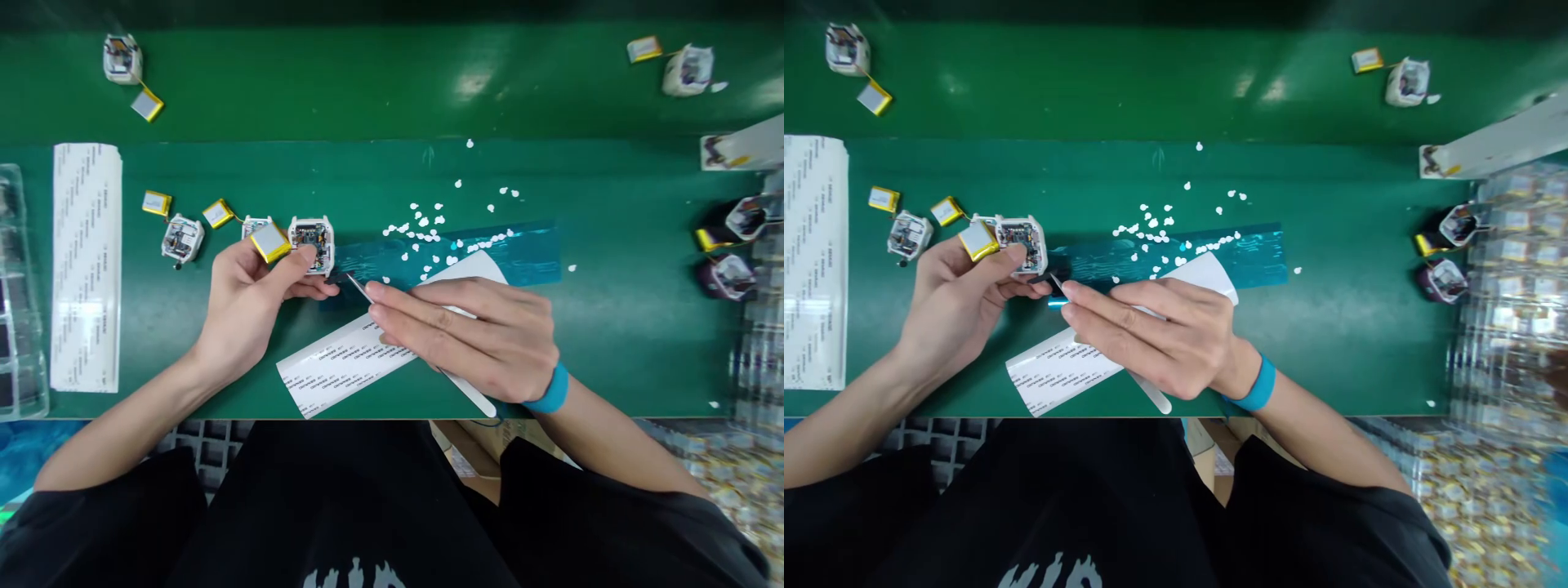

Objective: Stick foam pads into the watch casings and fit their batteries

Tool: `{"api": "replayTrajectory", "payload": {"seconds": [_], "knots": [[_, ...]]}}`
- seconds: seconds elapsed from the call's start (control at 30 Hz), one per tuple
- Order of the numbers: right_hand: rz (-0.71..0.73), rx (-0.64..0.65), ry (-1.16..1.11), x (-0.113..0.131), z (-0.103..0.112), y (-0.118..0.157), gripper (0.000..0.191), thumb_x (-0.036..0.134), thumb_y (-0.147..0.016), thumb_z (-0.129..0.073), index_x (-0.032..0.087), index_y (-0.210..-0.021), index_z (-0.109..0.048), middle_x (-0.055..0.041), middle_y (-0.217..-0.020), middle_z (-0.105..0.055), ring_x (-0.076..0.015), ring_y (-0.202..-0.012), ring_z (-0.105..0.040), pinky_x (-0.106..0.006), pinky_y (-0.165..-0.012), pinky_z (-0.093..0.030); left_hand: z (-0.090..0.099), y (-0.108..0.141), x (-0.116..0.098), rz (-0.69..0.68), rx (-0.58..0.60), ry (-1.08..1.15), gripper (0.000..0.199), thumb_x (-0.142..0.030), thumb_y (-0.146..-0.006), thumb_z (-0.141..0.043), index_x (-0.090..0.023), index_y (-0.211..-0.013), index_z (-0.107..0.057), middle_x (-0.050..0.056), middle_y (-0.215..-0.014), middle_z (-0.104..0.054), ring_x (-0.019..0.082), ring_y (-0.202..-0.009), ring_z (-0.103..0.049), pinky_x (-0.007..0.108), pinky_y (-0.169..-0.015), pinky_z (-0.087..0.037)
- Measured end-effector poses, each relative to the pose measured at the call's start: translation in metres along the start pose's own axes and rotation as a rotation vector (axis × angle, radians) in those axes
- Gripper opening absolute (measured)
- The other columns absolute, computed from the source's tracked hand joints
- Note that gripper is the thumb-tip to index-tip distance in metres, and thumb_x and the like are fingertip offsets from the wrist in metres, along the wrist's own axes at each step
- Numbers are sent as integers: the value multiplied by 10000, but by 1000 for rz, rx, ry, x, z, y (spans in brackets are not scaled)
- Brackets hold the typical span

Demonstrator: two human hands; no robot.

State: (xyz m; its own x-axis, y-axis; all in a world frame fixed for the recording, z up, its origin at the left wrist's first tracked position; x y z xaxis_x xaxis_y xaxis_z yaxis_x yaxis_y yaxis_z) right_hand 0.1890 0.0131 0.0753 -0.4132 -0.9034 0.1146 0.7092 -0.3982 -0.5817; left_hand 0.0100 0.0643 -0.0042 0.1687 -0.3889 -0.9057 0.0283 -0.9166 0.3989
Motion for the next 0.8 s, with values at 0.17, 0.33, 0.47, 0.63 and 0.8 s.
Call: {"api": "replayTrajectory", "payload": {"seconds": [0.17, 0.33, 0.47, 0.63, 0.8], "knots": [[-18, 8, 23, 1, -7, -2, 200, 163, -961, -733, 185, -1160, -734, -41, -1224, -736, -174, -848, -760, -300, -699, -673, -3, 4, 2, 19, 5, 64, 229, -183, -808, -762, -183, -736, -546, -28, -694, -660, 141, -616, -734, 239, -656, -643], [-23, -17, 45, 2, -9, -5, 201, 147, -927, -770, 165, -1126, -748, -35, -1172, -756, -182, -818, -754, -297, -664, -662, -8, 8, 4, 29, 36, 92, 250, -154, -808, -755, -180, -707, -528, -42, -652, -626, 139, -610, -737, 226, -651, -650], [12, -33, 52, 5, -11, -6, 203, 162, -927, -772, 135, -1126, -743, -49, -1169, -760, -183, -792, -741, -305, -627, -645, -6, 8, 3, 21, -13, 95, 254, -154, -774, -785, -173, -700, -542, -46, -653, -614, 134, -596, -729, 219, -631, -650], [-8, -6, 80, 4, -13, -5, 144, 203, -983, -711, 272, -1107, -736, 35, -1170, -765, -151, -804, -736, -285, -650, -628, -7, 8, 5, 26, -5, 99, 279, -174, -754, -810, -171, -697, -537, -52, -647, -602, 132, -585, -718, 231, -624, -657], [16, 15, 95, 9, -15, -4, 139, 189, -982, -706, 207, -1115, -740, -6, -1195, -759, -159, -822, -728, -290, -659, -628, -6, 9, 8, 28, -11, 101, 270, -155, -753, -810, -175, -687, -549, -56, -642, -582, 103, -576, -682, 223, -632, -659]]}}
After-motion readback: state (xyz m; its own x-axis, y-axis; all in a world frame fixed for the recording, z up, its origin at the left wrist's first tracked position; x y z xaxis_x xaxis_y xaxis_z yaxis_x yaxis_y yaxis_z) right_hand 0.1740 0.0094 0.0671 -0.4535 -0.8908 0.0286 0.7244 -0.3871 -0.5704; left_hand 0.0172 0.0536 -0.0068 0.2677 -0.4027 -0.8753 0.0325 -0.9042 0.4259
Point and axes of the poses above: each hand's wrist, its own y-axis away from the middle knuckle, its own z-axis out of the back of the hand, x = y × z, the point moved 8 cm from there along -y, towards the middle knuckle
